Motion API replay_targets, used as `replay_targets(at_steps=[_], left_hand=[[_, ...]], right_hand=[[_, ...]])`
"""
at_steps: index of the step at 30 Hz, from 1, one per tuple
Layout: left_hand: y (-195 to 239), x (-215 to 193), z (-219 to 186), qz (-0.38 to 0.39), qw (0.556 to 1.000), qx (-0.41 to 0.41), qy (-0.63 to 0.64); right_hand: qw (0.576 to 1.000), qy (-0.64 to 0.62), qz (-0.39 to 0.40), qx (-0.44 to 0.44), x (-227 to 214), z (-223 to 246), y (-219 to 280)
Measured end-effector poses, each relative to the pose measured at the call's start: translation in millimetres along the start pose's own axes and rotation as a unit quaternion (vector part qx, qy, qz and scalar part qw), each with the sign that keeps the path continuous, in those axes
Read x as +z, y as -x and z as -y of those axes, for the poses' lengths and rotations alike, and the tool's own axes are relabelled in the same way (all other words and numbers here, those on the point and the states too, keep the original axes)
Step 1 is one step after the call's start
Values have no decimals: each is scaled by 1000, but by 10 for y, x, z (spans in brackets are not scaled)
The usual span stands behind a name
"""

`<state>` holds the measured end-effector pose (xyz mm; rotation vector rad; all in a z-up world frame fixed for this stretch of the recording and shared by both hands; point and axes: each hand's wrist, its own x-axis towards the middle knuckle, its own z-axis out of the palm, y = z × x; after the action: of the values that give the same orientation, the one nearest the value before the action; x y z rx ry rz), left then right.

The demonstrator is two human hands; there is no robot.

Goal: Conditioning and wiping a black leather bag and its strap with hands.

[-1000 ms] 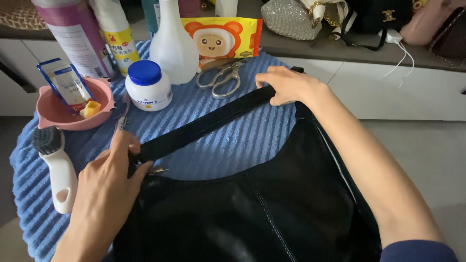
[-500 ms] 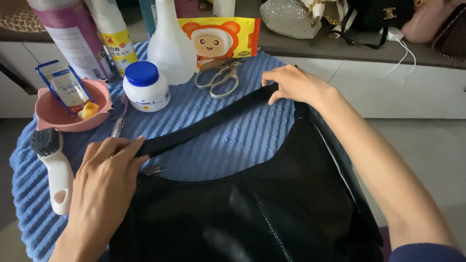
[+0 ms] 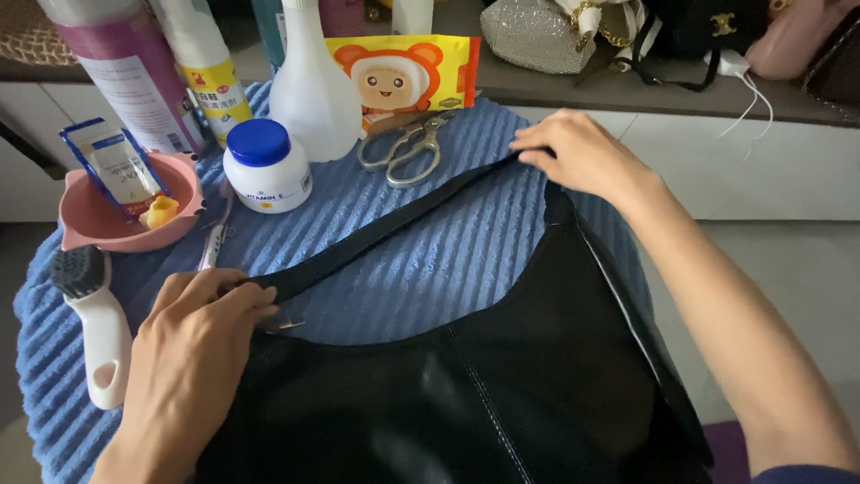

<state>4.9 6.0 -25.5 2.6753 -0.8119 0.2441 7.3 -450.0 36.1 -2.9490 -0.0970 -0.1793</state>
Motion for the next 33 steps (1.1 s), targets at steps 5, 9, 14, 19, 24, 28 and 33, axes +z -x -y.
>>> replay_targets(at_steps=[5, 9, 14, 19, 24, 28, 33], left_hand=[[3, -6, -10, -15, 1000, 5, 23], [-7, -32, -31, -2, 999, -25, 32], [-13, -38, -41, 0, 999, -26, 35], [-24, -115, -117, 34, 996, -73, 39], [-41, -152, -79, 79, 995, -33, 52], [-59, -216, -17, 219, 970, -102, 35], [31, -103, 23, 57, 982, 173, -43]], right_hand=[[995, 13, 98, 15, 165, -242, 58], [991, 4, 110, 82, 61, -135, 89], [977, -20, 88, 193, -49, 95, 119], [974, -34, 42, 221, 75, 34, 82], [975, 6, 56, 216, 160, -70, -72], [958, 116, 92, 244, 215, -42, -223], [920, 361, 9, 151, 488, 400, -102]])
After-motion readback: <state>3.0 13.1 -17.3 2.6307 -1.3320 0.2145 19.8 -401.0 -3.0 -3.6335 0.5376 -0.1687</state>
